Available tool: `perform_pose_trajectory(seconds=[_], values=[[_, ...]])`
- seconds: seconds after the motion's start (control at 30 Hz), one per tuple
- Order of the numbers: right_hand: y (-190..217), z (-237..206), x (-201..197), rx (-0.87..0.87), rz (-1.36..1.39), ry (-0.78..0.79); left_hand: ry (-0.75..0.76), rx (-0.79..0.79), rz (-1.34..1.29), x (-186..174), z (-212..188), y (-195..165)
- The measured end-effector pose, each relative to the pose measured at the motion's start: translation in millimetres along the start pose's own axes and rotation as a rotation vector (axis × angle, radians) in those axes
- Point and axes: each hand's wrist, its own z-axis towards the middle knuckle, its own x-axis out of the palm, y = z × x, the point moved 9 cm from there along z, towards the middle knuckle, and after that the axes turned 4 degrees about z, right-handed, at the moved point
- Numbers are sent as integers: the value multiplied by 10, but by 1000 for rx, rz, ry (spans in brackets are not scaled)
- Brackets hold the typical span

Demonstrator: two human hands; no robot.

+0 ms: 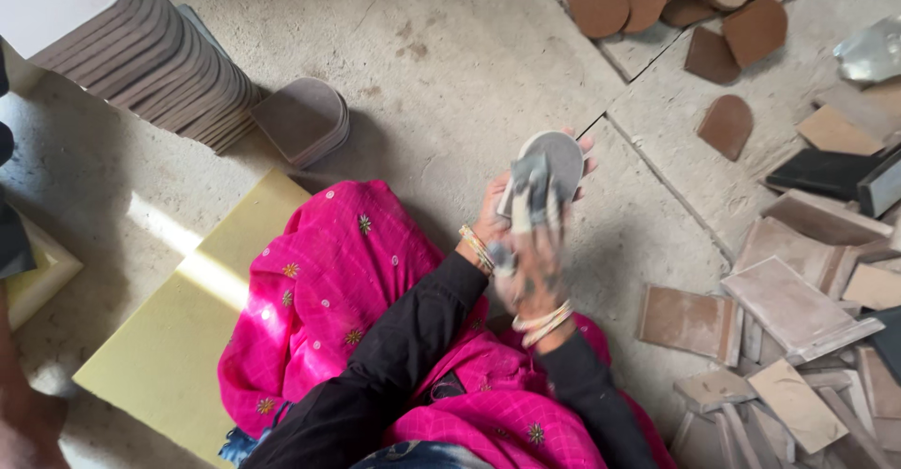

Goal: The person sits on the floor and rubs an abrasive block over small ceramic tile pieces one at a time, smoothing their surfaces. Finished pieces are stacked into piles on the floor beside them.

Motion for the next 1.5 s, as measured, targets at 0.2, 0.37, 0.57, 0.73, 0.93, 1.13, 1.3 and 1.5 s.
perform_pose_trajectory(seconds=[0.2, 0.37, 0.57, 0.73, 0.93, 1.13, 1.3, 1.5], values=[[-1735, -561, 124, 599, 118, -76, -48, -47, -346, 25, -18, 27], [-2373, -1665, 858, 1206, 917, -325, 67, 15, -304, -55, -51, -3], [-2226, -1781, 706, 958, 382, -217, -207, -51, -59, -721, -204, -77], [-2067, -1566, 637, 695, 299, -84, -429, 38, 242, -816, -107, -570], [-2049, -1637, 780, 655, 290, -25, -339, 309, 1458, 118, -145, -2657], [-2056, -1700, 820, 626, 377, -109, -682, -81, 2376, 12, -364, -3832], [-2014, -1727, 798, 565, 321, -120, -842, -364, 2626, -258, -536, -3784], [-1930, -1732, 758, 505, 182, -134, -631, -820, 2863, -402, -779, -3359]])
